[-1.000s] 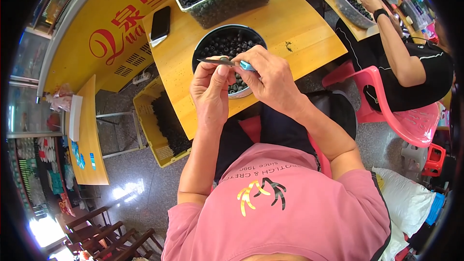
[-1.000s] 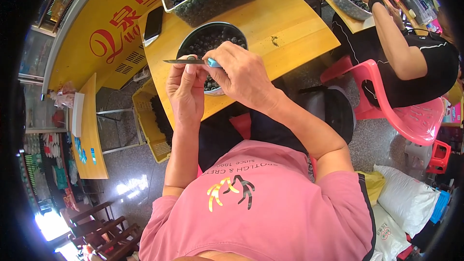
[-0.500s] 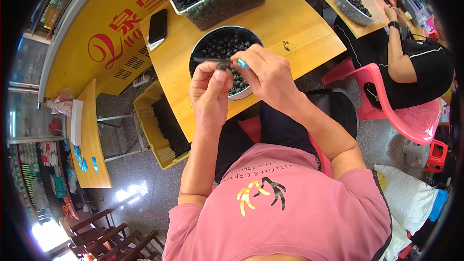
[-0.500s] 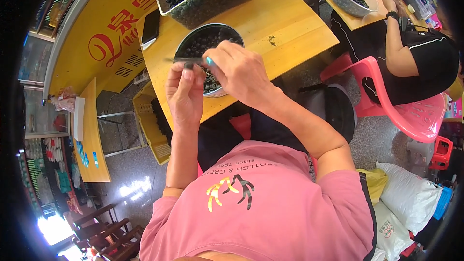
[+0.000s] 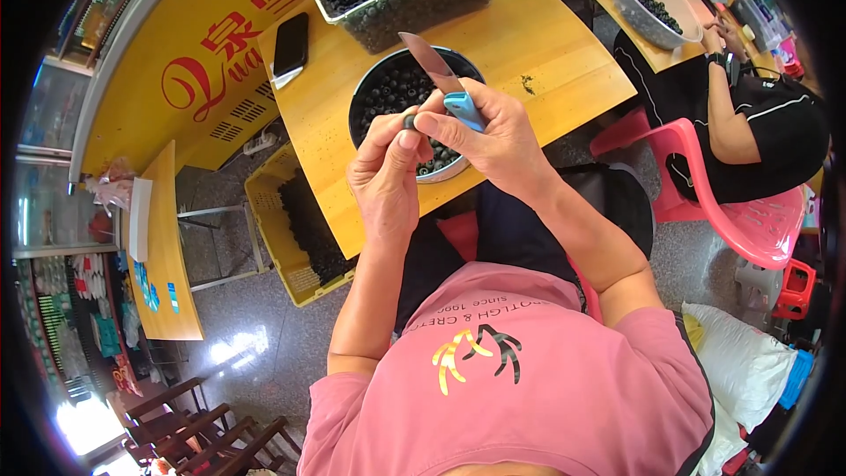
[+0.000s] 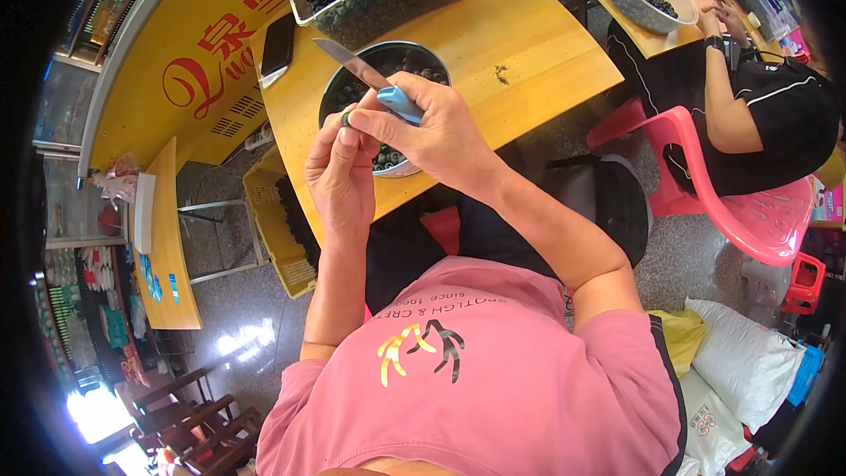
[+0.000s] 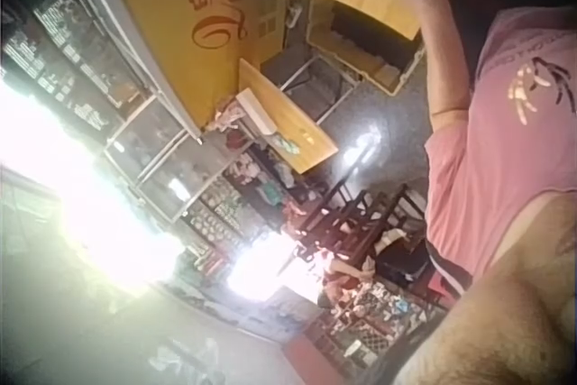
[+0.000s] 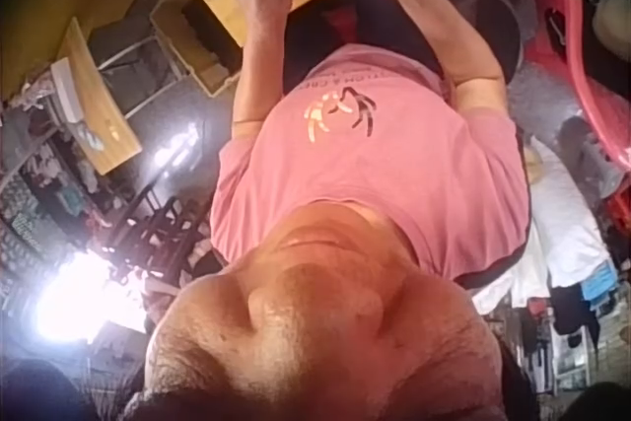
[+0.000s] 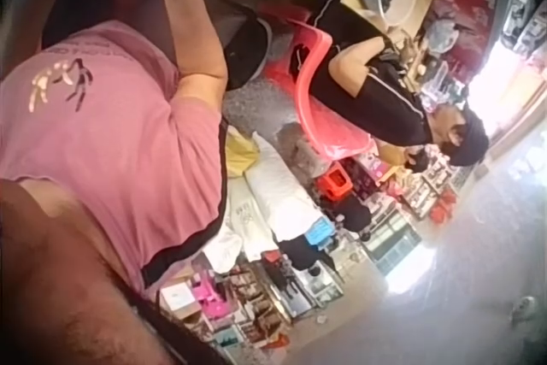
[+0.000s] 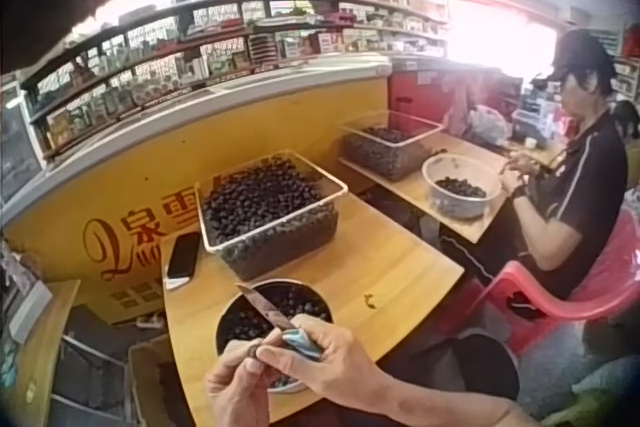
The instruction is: Using a small knife to trim or pit small dark fruits, likely olives, at a manual workstation.
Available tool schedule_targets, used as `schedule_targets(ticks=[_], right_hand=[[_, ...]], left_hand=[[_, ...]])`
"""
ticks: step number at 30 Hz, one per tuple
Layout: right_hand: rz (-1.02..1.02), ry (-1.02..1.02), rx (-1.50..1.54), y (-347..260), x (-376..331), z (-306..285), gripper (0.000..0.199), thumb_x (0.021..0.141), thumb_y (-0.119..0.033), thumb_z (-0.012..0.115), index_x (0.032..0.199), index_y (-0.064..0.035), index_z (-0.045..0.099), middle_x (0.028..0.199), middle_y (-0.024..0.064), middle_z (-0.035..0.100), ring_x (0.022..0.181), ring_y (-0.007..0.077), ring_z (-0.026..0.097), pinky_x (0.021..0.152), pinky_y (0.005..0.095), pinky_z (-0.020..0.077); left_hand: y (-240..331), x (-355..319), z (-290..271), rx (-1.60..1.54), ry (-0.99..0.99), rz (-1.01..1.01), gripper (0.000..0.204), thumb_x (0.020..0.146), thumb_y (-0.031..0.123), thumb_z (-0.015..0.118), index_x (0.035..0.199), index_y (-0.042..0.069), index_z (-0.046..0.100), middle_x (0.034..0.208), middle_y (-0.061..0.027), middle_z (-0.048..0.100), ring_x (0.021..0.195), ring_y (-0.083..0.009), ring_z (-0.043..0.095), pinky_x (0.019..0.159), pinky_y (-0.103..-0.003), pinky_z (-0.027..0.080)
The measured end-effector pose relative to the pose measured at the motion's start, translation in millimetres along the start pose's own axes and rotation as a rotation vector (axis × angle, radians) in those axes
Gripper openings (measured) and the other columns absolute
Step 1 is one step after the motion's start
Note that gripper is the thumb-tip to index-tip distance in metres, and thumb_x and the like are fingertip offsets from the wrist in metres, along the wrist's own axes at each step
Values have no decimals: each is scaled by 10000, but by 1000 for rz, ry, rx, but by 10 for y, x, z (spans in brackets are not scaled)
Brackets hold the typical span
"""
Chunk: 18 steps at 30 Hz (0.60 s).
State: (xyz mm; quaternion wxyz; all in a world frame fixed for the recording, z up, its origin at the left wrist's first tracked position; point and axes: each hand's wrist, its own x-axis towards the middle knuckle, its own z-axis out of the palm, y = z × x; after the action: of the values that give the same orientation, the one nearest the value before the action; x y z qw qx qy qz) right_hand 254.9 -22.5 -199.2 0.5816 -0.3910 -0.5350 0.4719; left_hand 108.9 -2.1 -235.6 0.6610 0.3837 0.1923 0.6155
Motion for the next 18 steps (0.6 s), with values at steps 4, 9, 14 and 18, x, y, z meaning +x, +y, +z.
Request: schedule_targets(ticks=[4,9,14,18], right_hand=[[45,-36,163,-59,4,22,105,912,-106,660,922,-7,624,872,6,674,747,49,575,696,206,481],[58,-34,90,-93,7,39,97,909,-109,654,922,-19,621,824,-15,646,745,33,562,694,190,472],[65,26,9,-74,17,48,101,906,-130,653,887,-40,612,768,-57,571,716,13,512,645,186,433],[-15,39,-181,-75,18,8,127,897,-146,662,863,-38,604,744,-43,544,690,37,495,611,206,414]], left_hand=[[39,-18,31,182,-30,64,200,885,9,652,1083,0,673,994,-57,610,780,-116,590,688,-226,500],[87,-23,15,233,-36,57,193,885,10,655,1077,-12,662,992,-52,615,793,-108,608,704,-223,520],[114,-39,4,291,-37,11,185,885,20,661,1065,-24,657,983,-50,622,776,-108,615,699,-225,528],[86,-31,-34,304,-31,3,172,888,24,660,1054,-20,652,976,-53,629,760,-106,615,694,-222,524]])
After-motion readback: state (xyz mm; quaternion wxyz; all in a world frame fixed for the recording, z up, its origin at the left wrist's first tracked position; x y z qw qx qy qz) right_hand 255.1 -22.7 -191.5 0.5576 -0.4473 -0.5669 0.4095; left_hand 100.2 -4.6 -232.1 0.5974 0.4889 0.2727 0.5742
